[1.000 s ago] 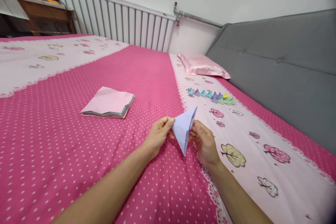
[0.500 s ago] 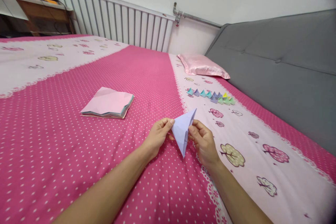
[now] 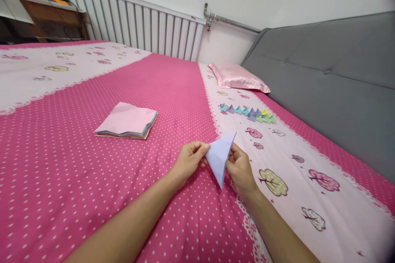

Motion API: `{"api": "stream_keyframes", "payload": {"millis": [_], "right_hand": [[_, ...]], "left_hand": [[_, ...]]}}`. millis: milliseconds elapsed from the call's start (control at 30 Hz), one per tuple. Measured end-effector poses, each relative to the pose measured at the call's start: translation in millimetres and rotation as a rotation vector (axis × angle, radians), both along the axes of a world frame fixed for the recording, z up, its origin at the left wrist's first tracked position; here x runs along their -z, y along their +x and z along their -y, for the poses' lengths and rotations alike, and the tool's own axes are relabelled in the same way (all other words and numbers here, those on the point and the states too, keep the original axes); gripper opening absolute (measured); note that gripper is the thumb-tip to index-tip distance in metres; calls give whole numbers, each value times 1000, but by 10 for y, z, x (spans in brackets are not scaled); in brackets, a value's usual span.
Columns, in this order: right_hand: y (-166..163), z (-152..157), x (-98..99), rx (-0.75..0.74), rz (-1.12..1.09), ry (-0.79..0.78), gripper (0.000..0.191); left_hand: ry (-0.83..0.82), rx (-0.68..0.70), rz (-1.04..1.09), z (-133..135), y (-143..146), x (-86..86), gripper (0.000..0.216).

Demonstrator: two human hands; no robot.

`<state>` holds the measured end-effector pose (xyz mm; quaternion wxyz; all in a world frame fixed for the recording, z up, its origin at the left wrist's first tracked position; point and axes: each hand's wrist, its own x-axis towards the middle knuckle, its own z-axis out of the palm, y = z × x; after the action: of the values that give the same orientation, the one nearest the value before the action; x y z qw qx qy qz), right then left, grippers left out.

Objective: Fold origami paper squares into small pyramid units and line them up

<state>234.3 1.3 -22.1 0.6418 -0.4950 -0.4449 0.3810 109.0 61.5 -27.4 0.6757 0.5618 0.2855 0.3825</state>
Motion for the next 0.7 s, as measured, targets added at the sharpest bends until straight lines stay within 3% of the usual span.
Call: {"api": "stream_keyframes", "payload": {"millis": [200,333,433,567,700], "right_hand": [[-14,-5,60,118,104,-66,46],[-2,5,85,236,239,-59,37],[13,22,64,305,361,-67,29],[12,41,40,300,417,-53,29],[16,34,49,264,498,-8,33]], "left_hand": [[22,71,-59,39,71,70,35],[-35,94,-96,136,100,59,47],[-30,160,-5,241,81,-26,49],[165,180,40,307,54,-98,49],[179,93,-23,267,74,-45,37]]}}
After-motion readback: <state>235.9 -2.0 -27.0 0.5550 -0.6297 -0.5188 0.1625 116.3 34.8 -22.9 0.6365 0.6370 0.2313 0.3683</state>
